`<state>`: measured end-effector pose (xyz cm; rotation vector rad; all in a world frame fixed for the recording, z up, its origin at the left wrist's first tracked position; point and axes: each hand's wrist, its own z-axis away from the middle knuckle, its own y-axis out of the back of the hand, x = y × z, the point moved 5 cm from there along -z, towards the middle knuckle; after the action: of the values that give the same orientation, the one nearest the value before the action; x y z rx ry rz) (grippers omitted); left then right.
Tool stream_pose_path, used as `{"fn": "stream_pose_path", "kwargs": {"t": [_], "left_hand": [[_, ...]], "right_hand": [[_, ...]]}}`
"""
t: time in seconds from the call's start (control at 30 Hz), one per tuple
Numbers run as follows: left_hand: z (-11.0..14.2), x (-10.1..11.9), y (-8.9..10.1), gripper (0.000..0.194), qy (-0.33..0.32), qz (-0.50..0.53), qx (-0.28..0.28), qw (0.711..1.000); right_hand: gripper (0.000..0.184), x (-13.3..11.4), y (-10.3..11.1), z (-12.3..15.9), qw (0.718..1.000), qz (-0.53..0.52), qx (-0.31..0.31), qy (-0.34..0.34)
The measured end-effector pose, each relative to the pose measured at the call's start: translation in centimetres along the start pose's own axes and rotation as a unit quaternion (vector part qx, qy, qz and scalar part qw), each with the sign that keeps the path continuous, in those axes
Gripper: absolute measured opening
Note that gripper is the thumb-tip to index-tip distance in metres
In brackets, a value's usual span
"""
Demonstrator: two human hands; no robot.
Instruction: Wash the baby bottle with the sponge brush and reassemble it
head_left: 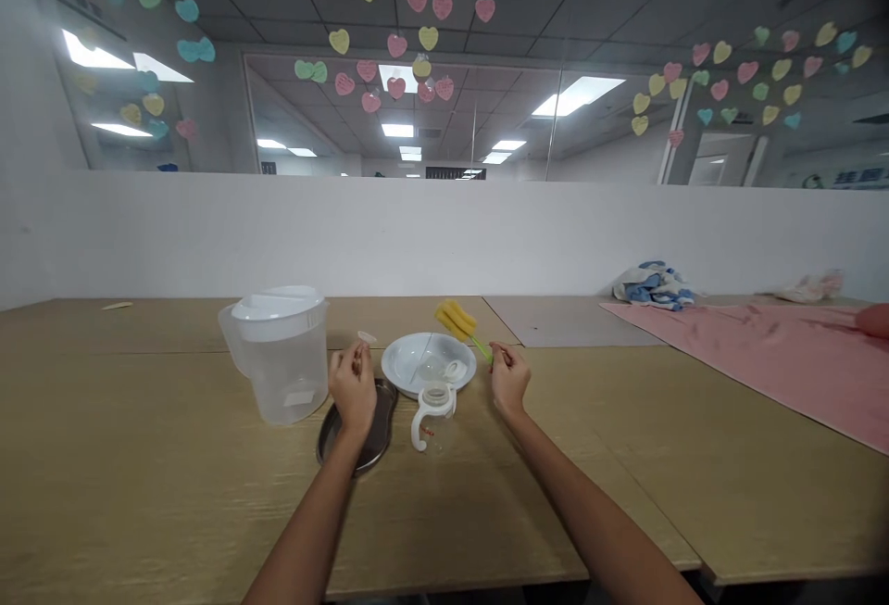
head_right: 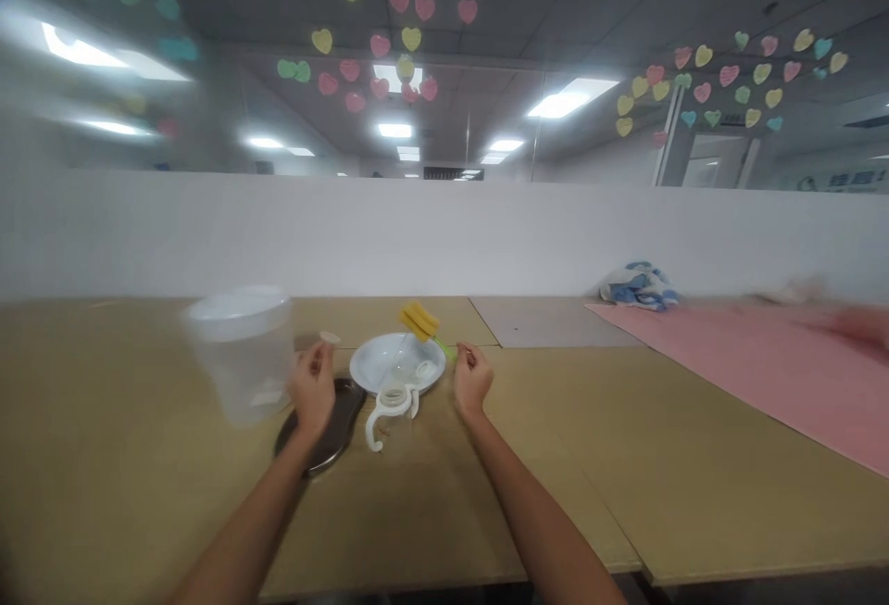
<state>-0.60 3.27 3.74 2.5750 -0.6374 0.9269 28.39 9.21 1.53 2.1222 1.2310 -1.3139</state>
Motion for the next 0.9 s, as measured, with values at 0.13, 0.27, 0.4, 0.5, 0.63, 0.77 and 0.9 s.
{"fn": "stream_pose_path", "kwargs": {"t": [0.13, 0.27, 0.4, 0.5, 0.63, 0.77, 0.9], "left_hand": [[-0.3, -0.6, -0.5, 0.035, 0.039, -0.165, -0.107, 0.98], [-0.1, -1.1, -1.2, 0.036, 0.059, -0.297, -0.249, 0.92], [0.3, -1.9, -1.5, 0.03, 0.08, -0.329, -0.315, 0.886], [0.7, -2.5, -1.8, 0.026, 0.087, -0.345, -0.354, 0.865], [0.9, -2.6, -2.0, 0.021, 0.083, -0.357, -0.382, 0.848], [0.8, -1.9, -1.7, 0.021, 0.067, -0.369, -0.379, 0.846], [0.2, -0.1, -1.1, 0.031, 0.048, -0.379, -0.347, 0.856]], "right_hand": [[0.038, 0.0, 0.0, 0.1, 1.0, 0.006, -0.003, 0.009], [0.037, 0.1, 0.0, 0.0, 1.0, 0.01, 0.001, 0.012], [0.038, 0.2, 0.0, 0.0, 1.0, 0.01, 0.0, 0.011], [0.038, 0.1, -0.1, 0.0, 1.0, 0.018, -0.001, 0.016], [0.037, 0.1, -0.1, 0.1, 0.999, 0.025, 0.0, 0.021], [0.036, 0.2, 0.0, 0.0, 0.999, 0.024, 0.004, 0.031], [0.036, 0.1, -0.1, 0.0, 0.999, 0.018, -0.001, 0.033]]}}
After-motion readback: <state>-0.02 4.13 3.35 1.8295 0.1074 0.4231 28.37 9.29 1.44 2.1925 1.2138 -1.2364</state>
